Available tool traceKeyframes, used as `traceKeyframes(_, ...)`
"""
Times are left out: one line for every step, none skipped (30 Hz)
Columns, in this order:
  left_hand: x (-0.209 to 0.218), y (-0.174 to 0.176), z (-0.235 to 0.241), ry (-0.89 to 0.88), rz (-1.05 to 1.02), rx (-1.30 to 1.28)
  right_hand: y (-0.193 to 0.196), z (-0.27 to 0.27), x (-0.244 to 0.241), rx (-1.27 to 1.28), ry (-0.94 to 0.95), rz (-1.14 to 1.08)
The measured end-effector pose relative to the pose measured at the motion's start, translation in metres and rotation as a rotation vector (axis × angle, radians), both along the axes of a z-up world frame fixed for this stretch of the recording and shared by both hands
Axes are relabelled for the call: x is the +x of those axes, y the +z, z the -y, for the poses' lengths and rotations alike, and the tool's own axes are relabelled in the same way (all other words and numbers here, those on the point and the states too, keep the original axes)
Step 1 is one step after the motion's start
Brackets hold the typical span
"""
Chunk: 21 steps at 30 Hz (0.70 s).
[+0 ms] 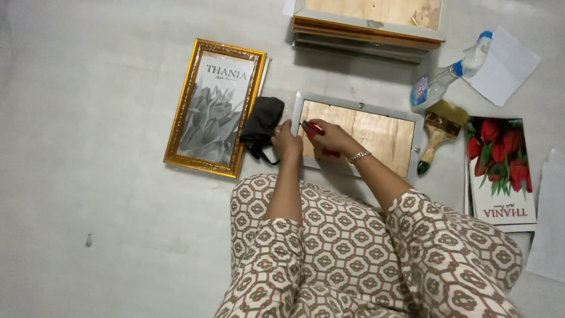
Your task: Assembling a picture frame by cleaning the glass and fitting it into the frame
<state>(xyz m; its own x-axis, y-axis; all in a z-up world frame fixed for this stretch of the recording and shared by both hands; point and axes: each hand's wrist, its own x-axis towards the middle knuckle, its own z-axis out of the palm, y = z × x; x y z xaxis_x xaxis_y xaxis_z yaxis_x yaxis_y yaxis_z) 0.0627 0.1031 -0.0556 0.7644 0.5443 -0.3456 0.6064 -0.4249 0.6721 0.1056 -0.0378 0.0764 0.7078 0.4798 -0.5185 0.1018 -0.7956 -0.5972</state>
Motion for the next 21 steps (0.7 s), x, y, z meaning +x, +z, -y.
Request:
traceKeyframes(-0.003, 0.005, 0.001, 0.002, -0.002, 0.001, 0.001, -0.004, 0.000, 0.001, 0.002, -0.002)
traceKeyframes(-0.004, 0.011, 0.003, 0.000, 0.010, 0.013, 0.003, -0.009, 0.001, -0.014, 0.002, 0.011)
traceKeyframes(-0.006, 0.016, 0.005, -0.001, 0.022, 0.024, 0.004, -0.013, 0.001, -0.029, 0.001, 0.025)
traceKeyframes(-0.007, 0.022, 0.006, -0.002, 0.022, 0.024, 0.001, -0.014, 0.005, -0.029, 0.001, 0.024)
traceKeyframes(-0.008, 0.028, 0.006, 0.015, 0.030, 0.011, -0.003, -0.015, 0.008, -0.065, 0.023, 0.041)
traceKeyframes(-0.008, 0.034, 0.007, 0.032, 0.039, -0.002, -0.006, -0.016, 0.011, -0.103, 0.045, 0.059)
traceKeyframes(-0.007, 0.033, 0.008, 0.031, 0.039, -0.003, -0.010, -0.015, 0.015, -0.103, 0.044, 0.059)
traceKeyframes(-0.006, 0.033, 0.008, 0.043, 0.039, -0.001, -0.013, -0.014, 0.019, -0.125, 0.059, 0.077)
traceKeyframes(-0.006, 0.033, 0.008, 0.055, 0.038, 0.000, -0.017, -0.013, 0.023, -0.146, 0.075, 0.096)
traceKeyframes(-0.006, 0.032, 0.009, 0.056, 0.038, 0.000, -0.020, -0.010, 0.026, -0.146, 0.077, 0.096)
traceKeyframes(-0.006, 0.031, 0.010, 0.054, 0.046, 0.019, -0.023, -0.007, 0.028, -0.095, 0.043, 0.076)
traceKeyframes(-0.005, 0.030, 0.012, 0.051, 0.053, 0.038, -0.026, -0.004, 0.032, -0.043, 0.009, 0.055)
traceKeyframes(-0.005, 0.026, 0.012, 0.053, 0.051, 0.038, -0.022, -0.001, 0.028, -0.044, 0.011, 0.054)
traceKeyframes(-0.004, 0.022, 0.012, 0.056, 0.049, 0.041, -0.019, 0.001, 0.025, 0.040, -0.032, -0.002)
traceKeyframes(-0.004, 0.018, 0.012, 0.059, 0.046, 0.044, -0.015, 0.004, 0.022, 0.124, -0.076, -0.058)
traceKeyframes(-0.005, 0.019, 0.012, 0.060, 0.047, 0.044, -0.020, 0.009, 0.020, 0.125, -0.075, -0.057)
traceKeyframes(-0.005, 0.019, 0.012, 0.061, 0.062, 0.039, -0.026, 0.014, 0.019, 0.264, -0.178, -0.187)
traceKeyframes(-0.006, 0.019, 0.012, 0.063, 0.077, 0.034, -0.032, 0.019, 0.017, 0.402, -0.279, -0.318)
traceKeyframes(-0.005, 0.023, 0.012, 0.065, 0.077, 0.034, -0.033, 0.017, 0.019, 0.402, -0.277, -0.318)
traceKeyframes(-0.006, 0.028, 0.013, 0.066, 0.074, 0.044, -0.035, 0.015, 0.019, 0.337, -0.257, -0.265)
traceKeyframes(-0.007, 0.033, 0.014, 0.068, 0.071, 0.054, -0.037, 0.013, 0.020, 0.272, -0.237, -0.212)
